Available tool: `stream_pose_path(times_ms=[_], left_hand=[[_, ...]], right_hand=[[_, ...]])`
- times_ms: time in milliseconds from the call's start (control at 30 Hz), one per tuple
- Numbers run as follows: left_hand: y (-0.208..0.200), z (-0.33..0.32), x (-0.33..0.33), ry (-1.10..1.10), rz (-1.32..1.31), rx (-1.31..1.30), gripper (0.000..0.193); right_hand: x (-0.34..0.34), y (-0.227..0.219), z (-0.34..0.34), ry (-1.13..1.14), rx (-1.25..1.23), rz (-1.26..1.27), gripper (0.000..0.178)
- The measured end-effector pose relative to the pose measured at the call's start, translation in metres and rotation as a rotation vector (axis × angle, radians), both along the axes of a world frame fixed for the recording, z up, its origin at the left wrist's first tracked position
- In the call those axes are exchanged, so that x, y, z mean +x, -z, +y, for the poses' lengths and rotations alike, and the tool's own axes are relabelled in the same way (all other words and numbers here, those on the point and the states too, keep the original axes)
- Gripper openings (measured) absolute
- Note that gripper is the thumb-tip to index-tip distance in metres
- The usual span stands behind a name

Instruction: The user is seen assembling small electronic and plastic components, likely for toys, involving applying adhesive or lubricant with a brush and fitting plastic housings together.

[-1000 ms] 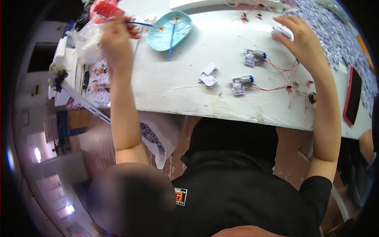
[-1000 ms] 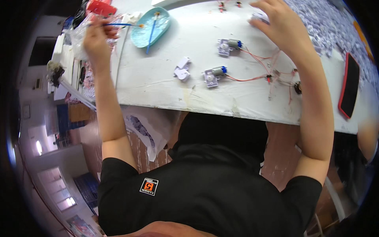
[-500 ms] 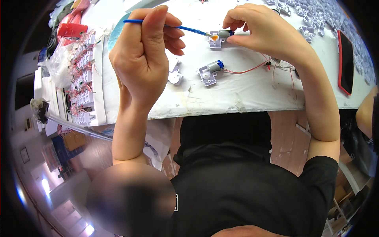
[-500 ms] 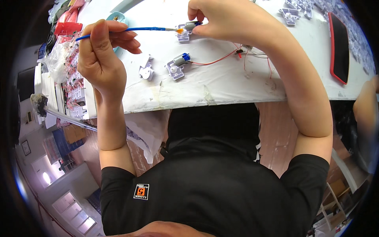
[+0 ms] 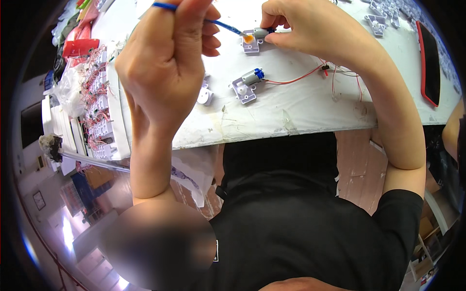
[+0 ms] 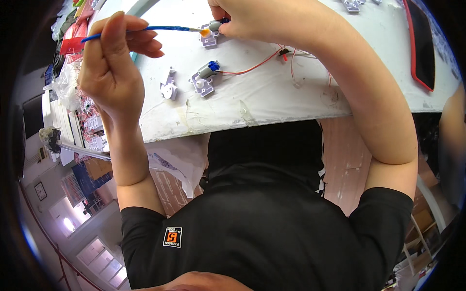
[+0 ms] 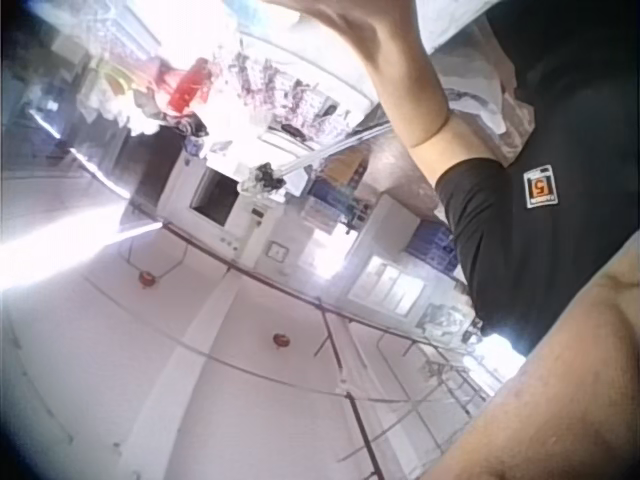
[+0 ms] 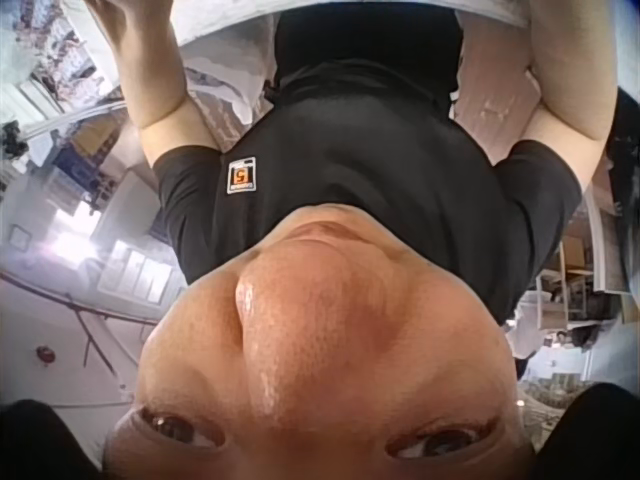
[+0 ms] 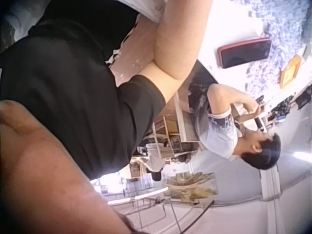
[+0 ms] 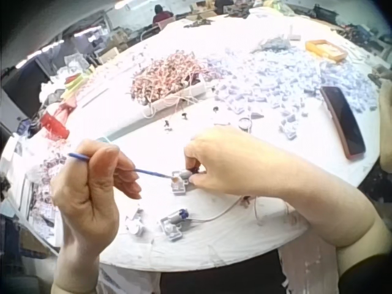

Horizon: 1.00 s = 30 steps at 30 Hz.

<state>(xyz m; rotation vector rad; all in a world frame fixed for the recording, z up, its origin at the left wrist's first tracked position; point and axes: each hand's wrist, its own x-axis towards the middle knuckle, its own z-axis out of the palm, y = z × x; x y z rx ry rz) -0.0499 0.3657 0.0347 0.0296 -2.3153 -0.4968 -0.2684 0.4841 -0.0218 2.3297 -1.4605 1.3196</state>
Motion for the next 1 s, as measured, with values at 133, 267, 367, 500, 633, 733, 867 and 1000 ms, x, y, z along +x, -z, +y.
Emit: stream_pose_path(times_ms=[133,267,367,500,633,733,867,1000], left_hand=[[-0.006,0.016,-0.015,-0.048,-0.052,0.011,0.022],[-0.029,0.034,-0.019,-0.194,-0.185,-0.019,0.027],[-0.044,0.056,-0.032,-0.465,-0.244,0.342,0.028],[-0.016,0.018,-0.006,-0.058,-0.1,-0.031,0.023],[-0.01,0.021,-0.003,-0.036,-0.084,0.018,0.023],[-0.011,0.022,-0.004,-0.013,-0.084,-0.005,0.023],[-0.013,0.016,-0.002,-0.009,-0.045,-0.015,0.023],[-0.017,0.024,-0.011,-0.041,-0.034,0.004,0.021]], right_hand=[[0.021,-0.045,-0.002,0.181,0.661,-0.025,0.015],[0.018,-0.043,0.0,0.176,0.624,-0.004,0.016],[0.001,-0.002,-0.001,0.098,0.313,0.015,0.016],[0.017,-0.042,-0.001,0.178,0.634,-0.004,0.017],[0.017,-0.043,-0.001,0.18,0.625,0.02,0.017],[0.015,-0.042,0.001,0.184,0.633,0.026,0.017],[0.015,-0.041,0.001,0.187,0.643,0.014,0.017],[0.017,-0.042,0.001,0.177,0.616,0.002,0.017]])
